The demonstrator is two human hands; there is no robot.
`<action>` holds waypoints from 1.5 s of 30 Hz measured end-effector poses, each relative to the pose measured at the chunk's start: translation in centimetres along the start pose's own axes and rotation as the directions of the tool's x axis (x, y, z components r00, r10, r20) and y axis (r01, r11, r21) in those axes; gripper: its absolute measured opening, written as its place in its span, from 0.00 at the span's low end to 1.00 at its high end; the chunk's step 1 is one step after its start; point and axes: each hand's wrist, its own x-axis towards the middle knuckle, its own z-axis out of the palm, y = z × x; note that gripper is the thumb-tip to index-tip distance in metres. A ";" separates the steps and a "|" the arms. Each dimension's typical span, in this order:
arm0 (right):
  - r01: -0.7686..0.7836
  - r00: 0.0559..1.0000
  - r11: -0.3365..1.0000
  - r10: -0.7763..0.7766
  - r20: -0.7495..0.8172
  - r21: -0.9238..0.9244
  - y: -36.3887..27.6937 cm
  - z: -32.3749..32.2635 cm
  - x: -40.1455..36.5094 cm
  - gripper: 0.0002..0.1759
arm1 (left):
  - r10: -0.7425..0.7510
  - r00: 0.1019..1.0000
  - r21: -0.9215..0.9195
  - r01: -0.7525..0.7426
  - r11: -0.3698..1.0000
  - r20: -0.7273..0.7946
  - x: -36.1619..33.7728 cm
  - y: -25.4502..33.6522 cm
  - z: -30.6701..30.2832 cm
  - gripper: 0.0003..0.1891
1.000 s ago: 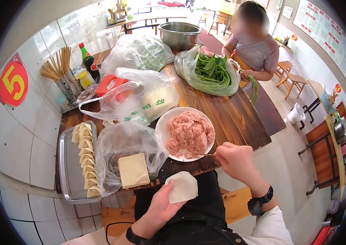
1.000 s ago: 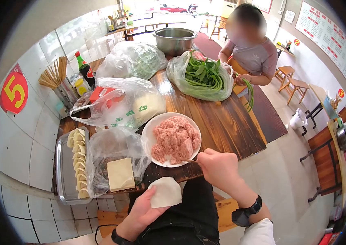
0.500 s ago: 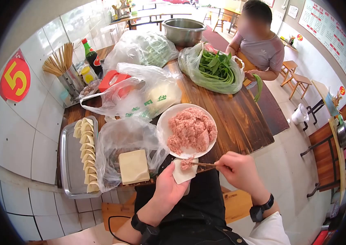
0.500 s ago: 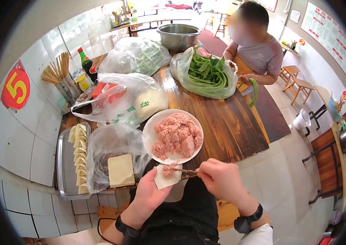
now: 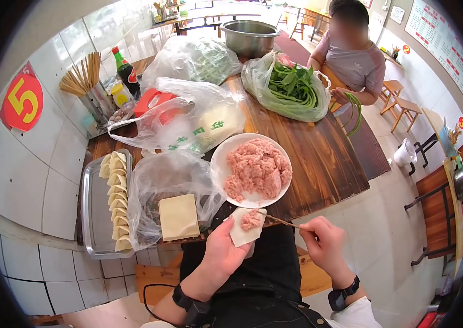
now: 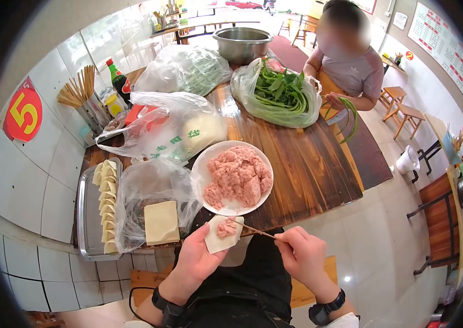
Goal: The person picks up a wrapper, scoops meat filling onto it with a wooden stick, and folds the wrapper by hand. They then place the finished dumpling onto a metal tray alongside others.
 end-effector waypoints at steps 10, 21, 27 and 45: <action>0.082 0.994 0.997 -0.081 0.072 -0.010 -0.1 -0.2 2.6 0.04 | 0.068 0.993 0.105 -0.078 0.991 0.099 -0.9 0.6 2.9 0.23; -0.215 0.961 0.964 0.236 0.142 -0.154 3.5 -0.2 5.1 0.06 | 0.077 0.966 -0.034 -0.070 0.997 0.247 0.7 1.4 2.0 0.25; -0.449 0.885 0.443 0.339 0.319 0.776 -0.1 4.2 3.8 0.10 | -0.016 0.907 -0.035 0.034 0.999 0.421 0.5 0.3 2.2 0.24; 0.219 0.967 0.976 -0.217 -0.135 0.004 -5.5 9.1 2.2 0.14 | 0.264 0.924 0.190 -0.321 0.928 0.276 -0.1 -1.4 2.4 0.30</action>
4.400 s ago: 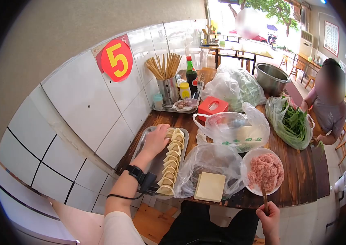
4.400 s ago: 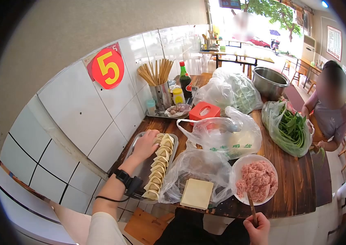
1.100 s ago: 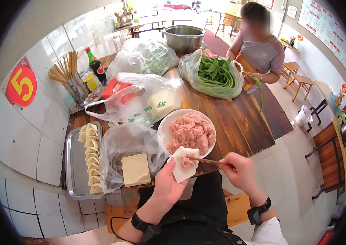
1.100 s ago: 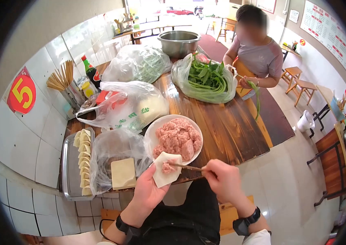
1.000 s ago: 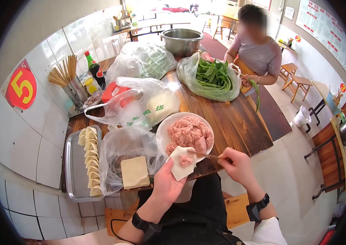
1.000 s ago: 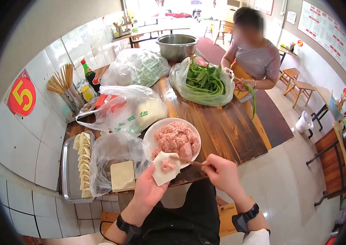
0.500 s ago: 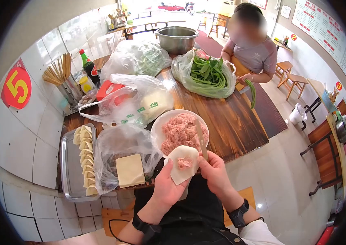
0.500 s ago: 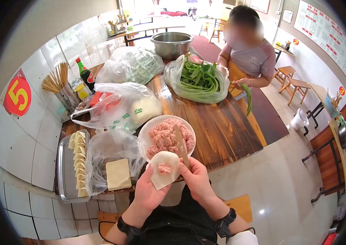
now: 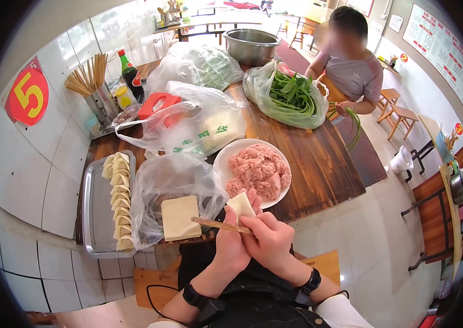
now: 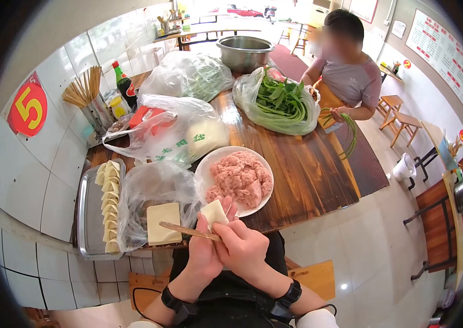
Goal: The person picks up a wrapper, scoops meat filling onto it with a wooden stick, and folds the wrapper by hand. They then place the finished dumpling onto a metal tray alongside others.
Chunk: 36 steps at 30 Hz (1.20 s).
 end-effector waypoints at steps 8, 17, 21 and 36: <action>-0.180 0.974 0.944 0.130 0.188 0.278 0.6 -3.6 0.9 0.19 | 0.019 0.998 0.064 -0.015 0.998 -0.061 -0.7 1.4 -0.5 0.25; 0.015 0.996 0.981 0.003 0.090 -0.196 3.6 -5.3 2.0 0.07 | -0.017 0.992 0.085 0.028 0.996 -0.123 -0.7 2.2 -0.2 0.20; -0.069 0.995 0.972 0.083 0.053 -0.226 3.8 -5.0 1.8 0.06 | -0.038 0.994 0.191 0.058 0.980 -0.107 -1.0 2.5 0.0 0.20; -0.632 0.691 0.233 0.602 0.401 0.739 0.3 0.6 -1.7 0.09 | 0.060 0.992 -0.027 -0.064 0.998 -0.114 -1.3 0.6 -1.0 0.13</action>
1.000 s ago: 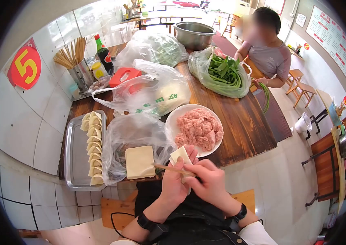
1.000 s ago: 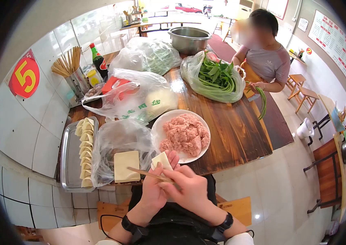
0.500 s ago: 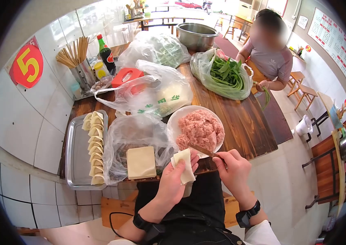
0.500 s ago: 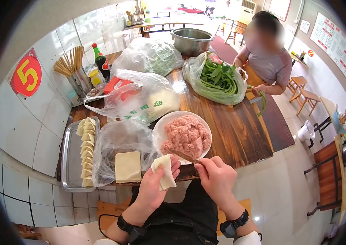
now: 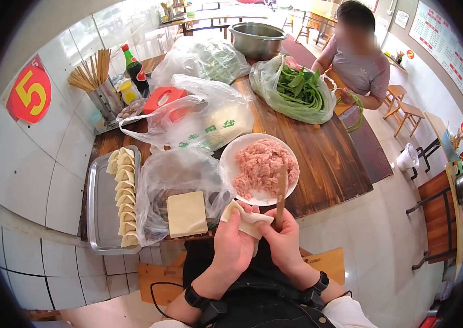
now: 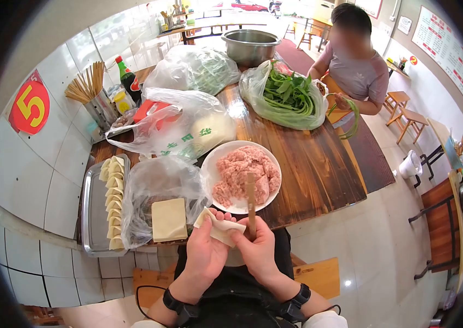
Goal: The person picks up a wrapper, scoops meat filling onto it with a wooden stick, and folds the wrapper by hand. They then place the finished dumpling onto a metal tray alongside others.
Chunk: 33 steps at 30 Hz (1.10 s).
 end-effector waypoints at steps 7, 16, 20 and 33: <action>0.186 0.982 0.975 -0.181 0.052 -0.122 -0.9 -0.8 1.3 0.07 | 0.152 0.988 0.235 -0.145 0.961 -0.013 0.1 -0.2 0.6 0.10; 0.574 0.819 0.392 -0.275 0.504 -0.719 -7.2 -1.2 3.2 0.05 | 0.400 0.848 0.889 -0.433 0.146 0.347 0.4 0.3 -0.2 0.07; 0.633 0.762 0.167 -0.311 0.569 -0.756 -8.0 -0.2 3.4 0.09 | 0.409 0.763 0.840 -0.542 -0.018 0.501 0.3 1.0 0.2 0.06; 0.724 0.645 0.222 -0.554 0.526 -0.653 -5.4 -0.2 4.6 0.07 | 0.423 0.807 0.787 -0.549 0.282 0.412 0.2 0.7 -0.2 0.17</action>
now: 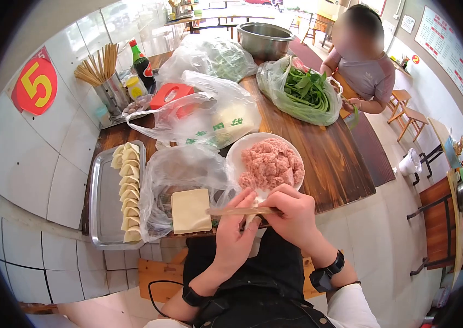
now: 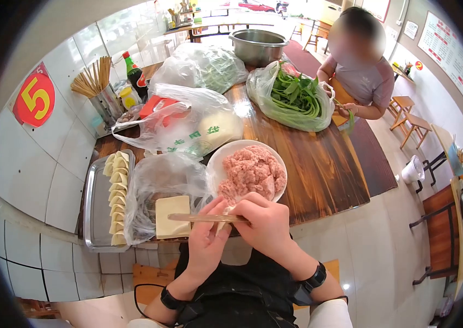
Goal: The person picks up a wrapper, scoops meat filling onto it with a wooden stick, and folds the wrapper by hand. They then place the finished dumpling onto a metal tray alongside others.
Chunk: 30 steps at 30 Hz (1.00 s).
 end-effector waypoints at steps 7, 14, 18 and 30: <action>-0.438 0.899 0.788 0.381 0.215 0.433 -0.3 1.5 -2.0 0.09 | -0.416 0.889 -0.567 0.446 0.693 0.190 -1.9 0.1 -1.9 0.20; -0.640 0.752 0.548 0.589 0.296 0.538 -1.0 -0.6 -2.9 0.08 | -0.448 0.894 -0.589 0.360 0.723 -0.003 0.9 5.1 -13.8 0.22; -0.635 0.738 0.515 0.625 0.254 0.576 1.7 -0.6 -5.1 0.05 | -0.175 0.945 0.093 0.208 0.974 -0.275 6.6 2.9 -25.2 0.20; -0.680 0.691 0.514 0.687 0.223 0.523 1.1 -1.1 -6.6 0.06 | 0.191 0.954 0.916 -0.279 0.287 0.231 12.2 -4.9 -33.3 0.16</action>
